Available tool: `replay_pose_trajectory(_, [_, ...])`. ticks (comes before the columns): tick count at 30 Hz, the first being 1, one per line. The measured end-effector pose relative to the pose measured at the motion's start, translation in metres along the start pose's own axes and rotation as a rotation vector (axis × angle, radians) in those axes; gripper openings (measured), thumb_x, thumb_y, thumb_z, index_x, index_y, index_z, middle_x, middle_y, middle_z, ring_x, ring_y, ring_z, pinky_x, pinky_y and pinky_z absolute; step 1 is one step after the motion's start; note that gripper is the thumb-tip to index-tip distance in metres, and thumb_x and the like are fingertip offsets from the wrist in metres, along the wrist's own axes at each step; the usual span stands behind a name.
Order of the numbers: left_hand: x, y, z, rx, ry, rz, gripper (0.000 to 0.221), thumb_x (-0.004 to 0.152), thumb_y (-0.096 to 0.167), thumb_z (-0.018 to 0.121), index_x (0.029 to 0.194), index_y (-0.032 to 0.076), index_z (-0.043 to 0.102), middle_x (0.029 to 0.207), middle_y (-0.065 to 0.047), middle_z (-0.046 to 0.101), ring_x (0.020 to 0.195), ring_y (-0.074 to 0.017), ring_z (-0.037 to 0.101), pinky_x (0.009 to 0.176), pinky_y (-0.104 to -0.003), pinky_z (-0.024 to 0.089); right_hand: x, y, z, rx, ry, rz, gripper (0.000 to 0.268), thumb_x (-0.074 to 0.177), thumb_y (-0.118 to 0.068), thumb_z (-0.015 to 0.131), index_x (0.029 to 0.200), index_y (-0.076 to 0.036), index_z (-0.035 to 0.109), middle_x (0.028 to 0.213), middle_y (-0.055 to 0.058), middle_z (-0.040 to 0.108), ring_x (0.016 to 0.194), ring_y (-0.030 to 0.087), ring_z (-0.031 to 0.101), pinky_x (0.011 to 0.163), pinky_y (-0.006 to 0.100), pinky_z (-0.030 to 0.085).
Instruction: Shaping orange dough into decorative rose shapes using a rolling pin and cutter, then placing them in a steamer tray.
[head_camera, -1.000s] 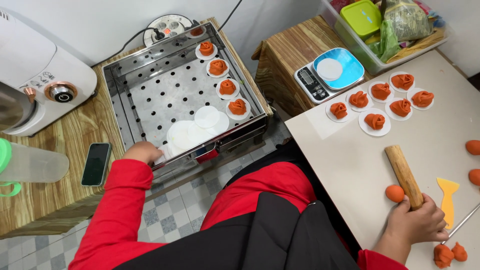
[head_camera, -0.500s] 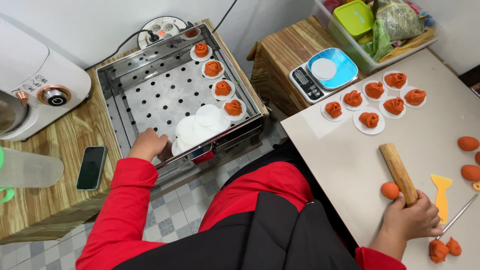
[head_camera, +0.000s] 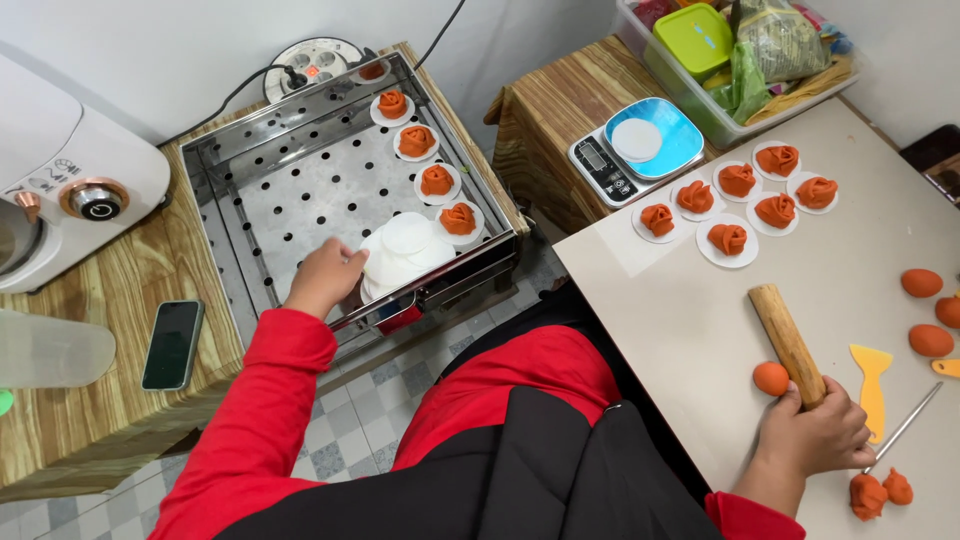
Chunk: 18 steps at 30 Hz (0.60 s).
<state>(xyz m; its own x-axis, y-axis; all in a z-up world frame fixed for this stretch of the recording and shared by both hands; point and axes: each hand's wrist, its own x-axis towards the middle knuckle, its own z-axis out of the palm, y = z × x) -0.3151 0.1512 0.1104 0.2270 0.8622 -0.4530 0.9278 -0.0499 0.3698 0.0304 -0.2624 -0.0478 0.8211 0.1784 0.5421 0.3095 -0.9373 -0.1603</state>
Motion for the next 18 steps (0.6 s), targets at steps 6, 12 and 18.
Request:
replay_pose_trajectory(6, [0.045,0.036,0.017,0.162,0.144,0.432,0.045,0.08,0.037,0.046,0.113,0.007,0.042,0.115,-0.014,0.041,0.105,-0.0328,0.037,0.079,-0.044,0.039,0.001,-0.003,-0.003,0.008,-0.017,0.025,0.027,0.076,-0.023,0.067,0.1,-0.012,0.06,0.095,0.009,0.056,0.088,0.028,0.047,0.077,0.039,0.02])
replay_pose_trajectory(12, [0.086,0.042,0.046,0.379,0.033,0.406,0.061,0.067,0.05,0.059,0.11,0.012,0.039,0.111,-0.014,0.042,0.105,-0.0343,0.036,0.079,-0.047,0.037,0.001,-0.005,-0.006,-0.002,-0.022,0.034,0.028,0.076,-0.025,0.065,0.1,-0.013,0.061,0.093,0.009,0.057,0.086,0.027,0.048,0.074,0.038,0.021])
replay_pose_trajectory(18, [0.062,0.034,0.039,0.385,-0.057,0.407,0.054,0.062,0.039,0.069,0.1,0.011,0.042,0.108,-0.012,0.035,0.098,-0.0323,0.038,0.074,-0.039,0.044,0.002,-0.01,-0.011,0.011,-0.043,0.045,0.027,0.076,-0.022,0.065,0.1,-0.012,0.06,0.094,0.009,0.056,0.087,0.028,0.047,0.076,0.038,0.021])
